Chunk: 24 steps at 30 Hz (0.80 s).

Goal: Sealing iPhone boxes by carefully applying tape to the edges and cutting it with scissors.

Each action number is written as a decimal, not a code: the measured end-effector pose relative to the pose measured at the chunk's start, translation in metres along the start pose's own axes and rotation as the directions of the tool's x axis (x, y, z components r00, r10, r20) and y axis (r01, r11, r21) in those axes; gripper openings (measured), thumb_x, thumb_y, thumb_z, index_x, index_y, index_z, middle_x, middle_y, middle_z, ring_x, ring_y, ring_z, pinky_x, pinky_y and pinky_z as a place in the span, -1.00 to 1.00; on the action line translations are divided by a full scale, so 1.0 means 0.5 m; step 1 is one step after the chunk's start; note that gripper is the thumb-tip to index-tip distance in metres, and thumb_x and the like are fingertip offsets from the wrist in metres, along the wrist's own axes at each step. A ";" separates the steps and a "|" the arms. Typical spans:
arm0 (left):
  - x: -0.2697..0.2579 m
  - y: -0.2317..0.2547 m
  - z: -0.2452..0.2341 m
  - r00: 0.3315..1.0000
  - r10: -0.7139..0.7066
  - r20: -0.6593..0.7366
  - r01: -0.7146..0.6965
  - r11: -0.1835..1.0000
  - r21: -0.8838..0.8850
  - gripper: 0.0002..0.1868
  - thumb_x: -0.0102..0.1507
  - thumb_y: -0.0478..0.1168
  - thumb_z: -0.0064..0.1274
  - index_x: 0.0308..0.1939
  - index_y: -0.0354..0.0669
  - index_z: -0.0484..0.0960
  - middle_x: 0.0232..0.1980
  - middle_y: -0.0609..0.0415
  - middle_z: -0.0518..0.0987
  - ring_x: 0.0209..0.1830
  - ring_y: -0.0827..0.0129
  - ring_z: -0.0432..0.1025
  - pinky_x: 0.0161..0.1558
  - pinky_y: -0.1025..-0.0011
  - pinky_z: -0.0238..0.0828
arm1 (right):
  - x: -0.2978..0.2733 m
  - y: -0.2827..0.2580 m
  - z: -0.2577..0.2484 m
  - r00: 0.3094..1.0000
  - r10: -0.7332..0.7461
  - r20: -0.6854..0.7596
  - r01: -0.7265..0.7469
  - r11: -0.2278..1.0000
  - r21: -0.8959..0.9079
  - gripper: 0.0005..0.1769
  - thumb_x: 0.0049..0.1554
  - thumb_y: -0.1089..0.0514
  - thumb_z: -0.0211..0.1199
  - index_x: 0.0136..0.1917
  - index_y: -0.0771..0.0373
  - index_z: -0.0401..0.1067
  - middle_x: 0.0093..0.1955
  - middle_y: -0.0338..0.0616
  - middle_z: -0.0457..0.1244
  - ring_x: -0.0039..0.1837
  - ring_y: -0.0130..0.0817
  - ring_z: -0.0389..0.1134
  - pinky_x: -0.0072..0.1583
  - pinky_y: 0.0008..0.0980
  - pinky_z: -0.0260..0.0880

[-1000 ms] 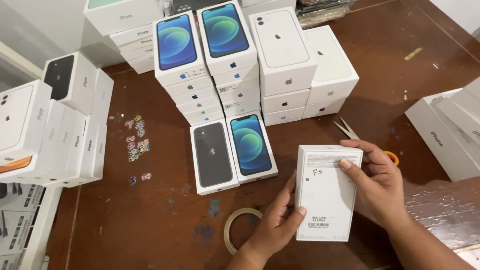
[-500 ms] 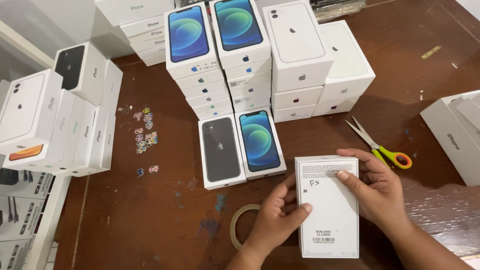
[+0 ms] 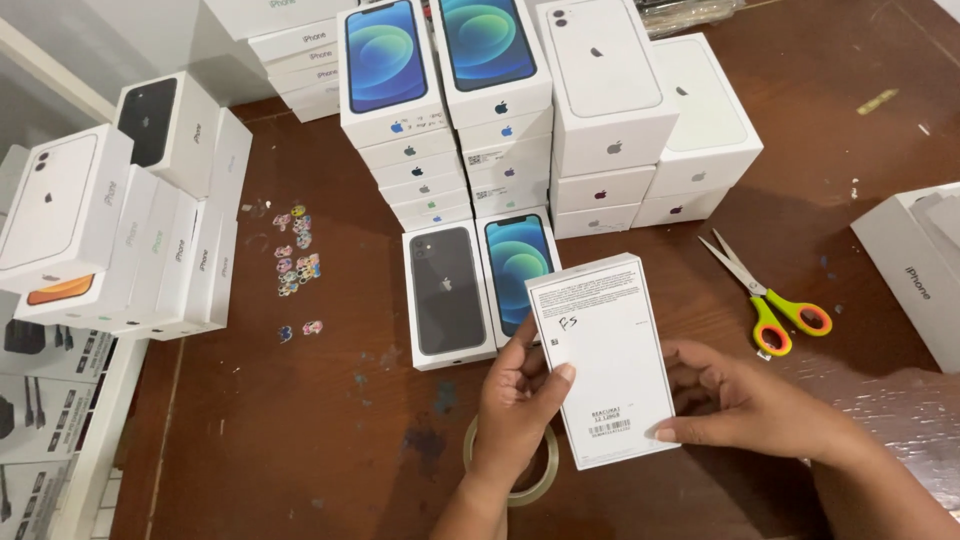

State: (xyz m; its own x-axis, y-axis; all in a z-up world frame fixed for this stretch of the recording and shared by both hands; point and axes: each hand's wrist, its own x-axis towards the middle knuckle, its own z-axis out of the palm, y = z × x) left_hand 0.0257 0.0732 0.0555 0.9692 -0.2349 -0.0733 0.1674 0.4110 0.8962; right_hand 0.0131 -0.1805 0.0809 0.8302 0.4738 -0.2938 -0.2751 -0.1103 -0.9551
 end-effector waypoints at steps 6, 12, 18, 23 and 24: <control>0.003 -0.004 -0.002 1.000 0.003 0.003 -0.002 1.000 -0.009 -0.24 0.27 -0.23 0.13 0.54 -0.08 0.25 0.28 -0.02 0.61 0.22 0.41 0.50 0.16 0.46 0.50 | 0.000 -0.005 0.001 0.999 0.038 -0.021 -0.039 0.999 -0.033 -0.30 -0.06 0.31 0.54 0.35 0.13 0.42 0.13 -0.08 0.58 0.10 -0.34 0.58 0.05 -0.36 0.56; 0.004 -0.005 0.000 0.999 0.032 0.019 -0.032 0.999 0.013 -0.28 0.30 -0.23 0.09 0.55 -0.09 0.25 0.24 0.00 0.62 0.18 0.43 0.49 0.14 0.48 0.48 | 0.005 0.004 -0.002 1.000 -0.023 -0.005 0.023 0.999 -0.039 -0.39 -0.04 0.32 0.54 0.26 0.16 0.43 0.07 -0.06 0.56 0.05 -0.33 0.57 0.02 -0.36 0.56; 0.000 -0.008 -0.018 0.980 -0.053 0.190 0.053 0.999 0.003 -0.07 0.25 -0.27 0.11 0.64 0.03 0.00 0.25 0.05 0.52 0.18 0.39 0.42 0.21 0.39 0.40 | -0.010 0.005 -0.015 0.999 -0.006 -0.054 0.006 1.000 -0.005 -0.26 -0.11 0.37 0.59 0.32 0.19 0.43 0.08 -0.02 0.56 0.09 -0.28 0.58 0.05 -0.31 0.58; -0.007 0.007 -0.009 0.932 0.021 0.363 -0.097 0.977 0.192 0.14 0.21 -0.20 0.19 0.64 0.03 -0.32 0.61 0.07 0.13 0.58 0.31 0.08 0.50 0.26 0.04 | -0.009 0.019 -0.025 0.997 -0.025 -0.078 0.025 1.000 -0.001 -0.25 -0.11 0.36 0.58 0.33 0.19 0.40 0.13 -0.05 0.53 0.15 -0.29 0.56 0.06 -0.29 0.62; -0.009 0.008 -0.007 0.931 0.013 0.364 -0.124 0.951 0.283 0.17 0.21 -0.15 0.18 0.64 0.06 -0.39 0.62 0.11 0.09 0.59 0.35 0.05 0.51 0.26 -0.04 | -0.008 0.016 -0.025 0.997 -0.033 -0.063 0.033 0.999 0.010 -0.29 -0.10 0.35 0.57 0.30 0.20 0.40 0.14 -0.04 0.52 0.17 -0.29 0.55 0.07 -0.29 0.62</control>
State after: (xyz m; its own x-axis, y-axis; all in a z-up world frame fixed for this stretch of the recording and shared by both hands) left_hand 0.0228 0.0789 0.0577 0.8392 -0.5340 0.1027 -0.0117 0.1711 0.9852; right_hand 0.0134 -0.1942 0.0742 0.8676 0.4211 -0.2645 -0.2523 -0.0855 -0.9639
